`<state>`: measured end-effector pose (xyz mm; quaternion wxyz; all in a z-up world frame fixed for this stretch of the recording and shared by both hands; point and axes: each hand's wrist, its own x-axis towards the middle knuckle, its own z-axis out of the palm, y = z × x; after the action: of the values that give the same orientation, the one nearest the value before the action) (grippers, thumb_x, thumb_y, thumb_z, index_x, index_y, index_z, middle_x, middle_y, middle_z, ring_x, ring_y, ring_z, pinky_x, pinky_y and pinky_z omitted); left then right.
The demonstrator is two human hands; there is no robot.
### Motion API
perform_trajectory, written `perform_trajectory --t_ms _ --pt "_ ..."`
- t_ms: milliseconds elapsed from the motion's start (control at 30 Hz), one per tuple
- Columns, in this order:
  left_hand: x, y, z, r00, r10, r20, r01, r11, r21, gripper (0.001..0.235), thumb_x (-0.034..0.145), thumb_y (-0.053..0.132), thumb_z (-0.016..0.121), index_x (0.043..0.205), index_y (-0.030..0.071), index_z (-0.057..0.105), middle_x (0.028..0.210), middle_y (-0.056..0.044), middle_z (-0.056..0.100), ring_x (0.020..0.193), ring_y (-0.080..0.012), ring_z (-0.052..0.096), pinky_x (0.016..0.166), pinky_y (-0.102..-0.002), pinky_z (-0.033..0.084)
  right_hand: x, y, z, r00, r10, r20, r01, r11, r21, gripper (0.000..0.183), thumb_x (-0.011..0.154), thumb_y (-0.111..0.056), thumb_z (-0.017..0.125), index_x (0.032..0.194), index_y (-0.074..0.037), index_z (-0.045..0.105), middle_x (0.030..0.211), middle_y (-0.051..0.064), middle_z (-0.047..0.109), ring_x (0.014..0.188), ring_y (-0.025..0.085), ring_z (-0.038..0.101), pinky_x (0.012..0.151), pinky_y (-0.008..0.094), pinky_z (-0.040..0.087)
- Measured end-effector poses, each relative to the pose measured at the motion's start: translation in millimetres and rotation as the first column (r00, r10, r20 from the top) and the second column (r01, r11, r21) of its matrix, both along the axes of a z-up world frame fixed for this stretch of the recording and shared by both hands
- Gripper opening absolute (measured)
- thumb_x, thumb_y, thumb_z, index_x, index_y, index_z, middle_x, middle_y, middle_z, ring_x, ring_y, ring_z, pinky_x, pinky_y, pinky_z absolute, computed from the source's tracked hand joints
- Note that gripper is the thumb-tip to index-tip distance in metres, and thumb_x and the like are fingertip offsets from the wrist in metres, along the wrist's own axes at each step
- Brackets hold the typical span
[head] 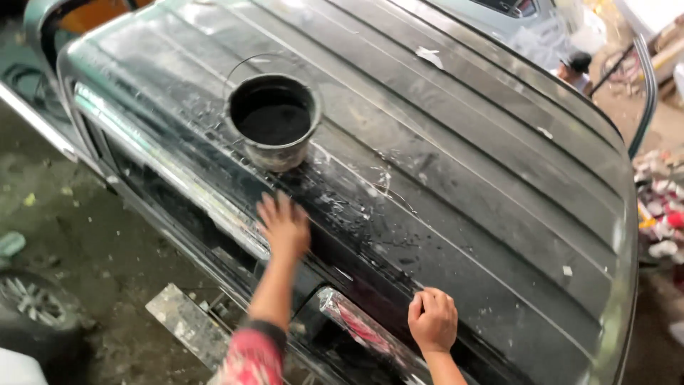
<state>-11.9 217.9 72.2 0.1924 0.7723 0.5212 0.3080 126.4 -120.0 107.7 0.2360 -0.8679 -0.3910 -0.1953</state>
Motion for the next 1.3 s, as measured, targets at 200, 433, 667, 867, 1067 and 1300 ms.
perform_trajectory --t_ms 200,433,667,867,1067,1300 --pt "12 43 -35 0.989 0.136 0.066 -0.146 0.969 0.198 0.069 0.104 0.037 0.056 0.16 0.003 0.033 0.167 -0.032 0.02 0.151 -0.0574 0.019 0.121 -0.066 0.023 5 -6 -13 0.999 -0.031 0.037 0.032 0.999 -0.041 0.007 0.085 -0.021 0.068 0.086 -0.015 0.071 0.106 0.001 0.07 0.102 0.028 0.066 0.087 0.043 0.052" --pt "2 -64 -24 0.971 -0.217 0.102 0.208 0.974 0.089 0.076 0.092 0.045 0.064 0.155 0.011 0.038 0.163 -0.028 0.022 0.148 -0.0549 0.016 0.115 -0.067 0.016 6 -2 -9 0.995 0.01 0.096 -0.009 1.0 -0.007 0.007 0.087 -0.021 0.067 0.086 -0.014 0.071 0.106 0.002 0.069 0.101 0.029 0.066 0.088 0.043 0.053" --pt "0 59 -10 0.998 0.018 0.065 -0.016 0.999 -0.031 0.056 0.102 0.039 0.054 0.153 0.017 0.046 0.169 -0.018 0.021 0.155 -0.0463 0.014 0.119 -0.067 0.012 11 -2 -13 0.994 -0.008 0.107 0.008 1.0 0.001 0.005 0.086 -0.019 0.068 0.084 -0.015 0.071 0.104 0.001 0.07 0.098 0.028 0.067 0.084 0.043 0.054" --pt "2 -82 -8 0.978 -0.183 0.102 0.163 0.971 0.176 0.056 0.093 0.029 0.063 0.146 0.011 0.052 0.161 -0.021 0.036 0.149 -0.0495 0.026 0.116 -0.068 0.02 10 -6 -19 0.994 0.008 0.113 -0.011 1.0 0.026 0.006 0.087 -0.019 0.068 0.084 -0.015 0.071 0.104 0.002 0.071 0.098 0.029 0.067 0.085 0.043 0.055" --pt "-38 -3 -21 0.85 -0.525 0.041 0.505 0.834 0.222 0.05 0.08 0.021 0.073 0.13 0.02 0.065 0.153 -0.007 0.051 0.147 -0.0392 0.038 0.118 -0.066 0.026 14 -3 -22 0.991 0.007 0.13 -0.011 0.999 0.034 0.006 0.087 -0.019 0.068 0.087 -0.015 0.072 0.104 0.002 0.071 0.097 0.029 0.067 0.085 0.043 0.055" --pt "-2 -44 -37 0.958 -0.178 0.225 0.123 0.963 0.239 0.052 0.091 0.016 0.066 0.143 0.014 0.06 0.161 -0.015 0.042 0.151 -0.0492 0.031 0.12 -0.064 0.027 8 -5 -15 0.997 -0.009 0.079 0.009 1.0 0.0 0.008 0.087 -0.02 0.067 0.086 -0.013 0.07 0.104 0.002 0.071 0.098 0.029 0.067 0.086 0.042 0.054"
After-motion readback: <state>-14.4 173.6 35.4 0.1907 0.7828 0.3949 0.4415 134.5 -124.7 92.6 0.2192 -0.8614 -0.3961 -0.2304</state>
